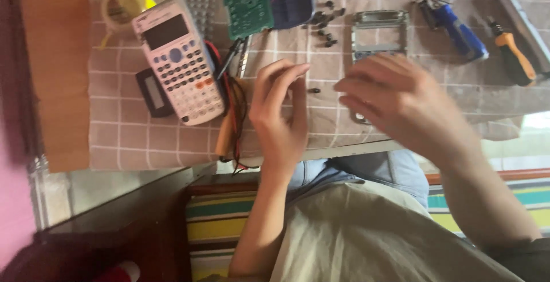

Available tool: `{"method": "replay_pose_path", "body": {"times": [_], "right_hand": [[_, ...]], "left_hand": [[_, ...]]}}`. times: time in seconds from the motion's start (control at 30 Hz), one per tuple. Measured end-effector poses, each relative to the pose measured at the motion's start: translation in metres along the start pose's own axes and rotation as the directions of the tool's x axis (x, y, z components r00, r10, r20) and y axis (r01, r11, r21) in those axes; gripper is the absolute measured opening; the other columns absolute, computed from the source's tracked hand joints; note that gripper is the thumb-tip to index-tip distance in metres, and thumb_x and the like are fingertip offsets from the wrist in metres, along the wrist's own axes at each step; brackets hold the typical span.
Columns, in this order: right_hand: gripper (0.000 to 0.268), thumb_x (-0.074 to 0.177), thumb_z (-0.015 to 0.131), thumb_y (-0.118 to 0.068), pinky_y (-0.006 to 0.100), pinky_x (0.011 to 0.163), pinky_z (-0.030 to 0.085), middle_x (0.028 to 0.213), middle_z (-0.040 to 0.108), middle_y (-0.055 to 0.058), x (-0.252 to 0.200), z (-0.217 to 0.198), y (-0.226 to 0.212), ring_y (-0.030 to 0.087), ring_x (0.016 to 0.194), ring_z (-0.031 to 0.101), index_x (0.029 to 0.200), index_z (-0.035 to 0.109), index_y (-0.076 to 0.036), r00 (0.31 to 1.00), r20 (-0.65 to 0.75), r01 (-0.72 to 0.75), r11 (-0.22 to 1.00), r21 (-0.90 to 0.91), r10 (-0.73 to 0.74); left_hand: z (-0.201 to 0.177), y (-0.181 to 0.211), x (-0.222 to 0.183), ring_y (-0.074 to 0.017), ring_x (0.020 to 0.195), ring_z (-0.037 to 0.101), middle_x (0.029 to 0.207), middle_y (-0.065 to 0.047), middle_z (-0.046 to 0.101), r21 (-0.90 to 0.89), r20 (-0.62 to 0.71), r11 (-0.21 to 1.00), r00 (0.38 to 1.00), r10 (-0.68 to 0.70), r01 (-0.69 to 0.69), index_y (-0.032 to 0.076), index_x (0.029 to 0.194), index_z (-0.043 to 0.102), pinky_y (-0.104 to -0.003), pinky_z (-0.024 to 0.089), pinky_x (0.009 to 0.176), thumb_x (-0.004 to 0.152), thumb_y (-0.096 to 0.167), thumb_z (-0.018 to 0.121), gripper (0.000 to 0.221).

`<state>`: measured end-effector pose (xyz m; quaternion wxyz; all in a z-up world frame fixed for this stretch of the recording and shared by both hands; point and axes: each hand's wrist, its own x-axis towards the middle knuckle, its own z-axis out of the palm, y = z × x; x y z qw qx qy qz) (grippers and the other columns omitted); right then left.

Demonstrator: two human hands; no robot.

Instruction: The person is manually reinstalling individual rubber buttons into the front casing of a calculator during a repair process.

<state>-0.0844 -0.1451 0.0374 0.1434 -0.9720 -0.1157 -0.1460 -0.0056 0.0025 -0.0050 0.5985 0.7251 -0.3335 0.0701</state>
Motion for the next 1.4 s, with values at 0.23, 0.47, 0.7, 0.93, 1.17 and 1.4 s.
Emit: {"method": "replay_pose_path", "body": {"times": [0.23, 0.47, 0.7, 0.93, 1.17, 1.4], "right_hand": [[0.002, 0.085, 0.059, -0.009, 0.032, 0.070, 0.042, 0.091, 0.051, 0.005, 0.016, 0.026, -0.014, 0.022, 0.084, 0.051, 0.085, 0.058, -0.010, 0.997, 0.069, -0.014, 0.987, -0.160, 0.025], [0.008, 0.086, 0.056, 0.003, 0.036, 0.081, 0.046, 0.092, 0.058, 0.015, 0.013, 0.009, -0.017, 0.027, 0.086, 0.054, 0.092, 0.057, 0.008, 0.998, 0.012, -0.068, 0.982, 0.178, 0.067], [0.007, 0.086, 0.065, 0.009, 0.030, 0.071, 0.050, 0.092, 0.062, 0.019, -0.001, 0.006, -0.021, 0.025, 0.081, 0.060, 0.092, 0.065, 0.009, 0.951, -0.165, -0.206, 0.931, 0.301, 0.264], [0.005, 0.083, 0.067, 0.012, 0.022, 0.058, 0.044, 0.085, 0.062, 0.018, -0.001, 0.009, -0.026, 0.019, 0.071, 0.058, 0.085, 0.064, 0.008, 0.906, -0.183, -0.269, 0.852, 0.450, 0.383], [0.004, 0.079, 0.064, 0.014, 0.019, 0.049, 0.045, 0.079, 0.060, 0.021, -0.006, 0.016, -0.025, 0.021, 0.060, 0.059, 0.080, 0.061, 0.011, 0.887, -0.144, -0.286, 0.765, 0.577, 0.440], [0.009, 0.077, 0.059, 0.015, 0.022, 0.061, 0.047, 0.074, 0.059, 0.015, -0.013, 0.026, -0.024, 0.018, 0.065, 0.057, 0.078, 0.058, 0.007, 0.805, -0.066, -0.376, 0.593, 0.712, 0.589]], "left_hand": [[-0.004, -0.001, -0.003, -0.0213, 0.096, 0.057, 0.103, -0.009, 0.052, -0.025, -0.007, 0.999, 0.999, -0.040, 0.040, 0.008, 0.105, 0.056, -0.028, 0.049, 0.079, 0.091, -0.007, 0.050, 0.021], [0.000, -0.008, -0.006, -0.0197, 0.095, 0.057, 0.106, -0.008, 0.051, -0.064, 0.034, 0.995, 0.997, -0.069, 0.071, 0.008, 0.108, 0.055, -0.028, 0.048, 0.082, 0.089, -0.010, 0.052, 0.026], [-0.006, -0.004, 0.001, -0.0202, 0.085, 0.057, 0.096, -0.009, 0.053, -0.234, 0.261, 0.972, 0.963, 0.070, -0.007, 0.003, 0.097, 0.056, -0.028, 0.049, 0.075, 0.088, 0.007, 0.055, 0.010], [-0.012, 0.001, 0.002, -0.0188, 0.086, 0.058, 0.097, -0.007, 0.051, -0.276, 0.263, 0.961, 0.961, 0.082, -0.007, 0.005, 0.098, 0.057, -0.027, 0.048, 0.078, 0.087, 0.003, 0.058, 0.010], [-0.013, 0.005, 0.003, -0.0180, 0.081, 0.056, 0.092, -0.008, 0.051, -0.299, 0.262, 0.954, 0.962, 0.080, 0.002, 0.001, 0.091, 0.056, -0.026, 0.045, 0.076, 0.086, 0.000, 0.058, 0.005], [-0.014, 0.003, 0.003, -0.0211, 0.083, 0.057, 0.094, -0.012, 0.054, -0.307, 0.253, 0.948, 0.953, 0.166, -0.083, 0.001, 0.093, 0.056, -0.029, 0.047, 0.076, 0.085, 0.002, 0.060, 0.009]]}}
